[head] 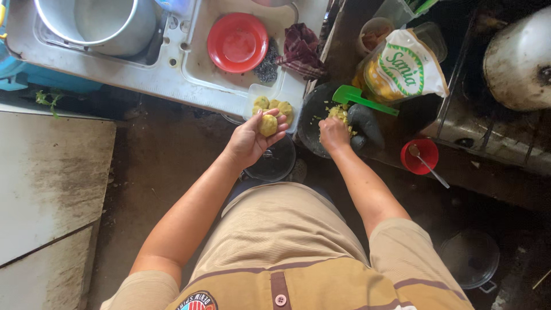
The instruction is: The person takes portions of mashed potato mixture from a stone mortar, shapes them into round balls by hand, and places the completed items into a plastic container.
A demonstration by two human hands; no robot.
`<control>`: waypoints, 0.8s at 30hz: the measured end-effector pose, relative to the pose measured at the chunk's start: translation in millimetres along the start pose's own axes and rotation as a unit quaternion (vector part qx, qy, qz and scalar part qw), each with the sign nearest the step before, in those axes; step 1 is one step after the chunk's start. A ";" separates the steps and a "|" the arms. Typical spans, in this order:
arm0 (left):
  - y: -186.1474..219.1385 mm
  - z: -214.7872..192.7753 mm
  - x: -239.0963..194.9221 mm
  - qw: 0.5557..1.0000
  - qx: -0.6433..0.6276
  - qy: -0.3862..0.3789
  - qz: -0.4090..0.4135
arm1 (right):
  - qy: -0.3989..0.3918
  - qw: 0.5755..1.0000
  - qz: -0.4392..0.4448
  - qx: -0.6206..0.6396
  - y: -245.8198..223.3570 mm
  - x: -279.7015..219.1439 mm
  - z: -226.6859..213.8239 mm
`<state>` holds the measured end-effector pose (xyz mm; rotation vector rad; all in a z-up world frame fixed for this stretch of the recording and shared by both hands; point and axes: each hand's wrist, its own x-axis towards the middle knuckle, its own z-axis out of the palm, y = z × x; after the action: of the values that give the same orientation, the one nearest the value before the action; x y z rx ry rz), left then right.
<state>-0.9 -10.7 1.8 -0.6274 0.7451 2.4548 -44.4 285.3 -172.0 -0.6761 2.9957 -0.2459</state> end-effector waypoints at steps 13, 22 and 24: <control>0.0 -14.0 12.2 1.000 -0.009 0.000 -0.007 | 0.029 0.995 0.018 0.094 -13.4 -8.7 -27.9; 2.0 -9.5 12.1 1.000 0.008 0.018 -0.008 | 0.046 0.955 0.167 0.241 -3.3 18.5 -15.9; 0.2 -8.9 9.7 1.000 0.007 0.020 -0.008 | 0.052 0.963 0.133 0.230 -7.8 23.6 -5.3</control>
<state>-6.1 -13.1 -10.1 -0.6766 0.7693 2.4268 -62.9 268.9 -166.0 -0.2159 2.9054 -0.9444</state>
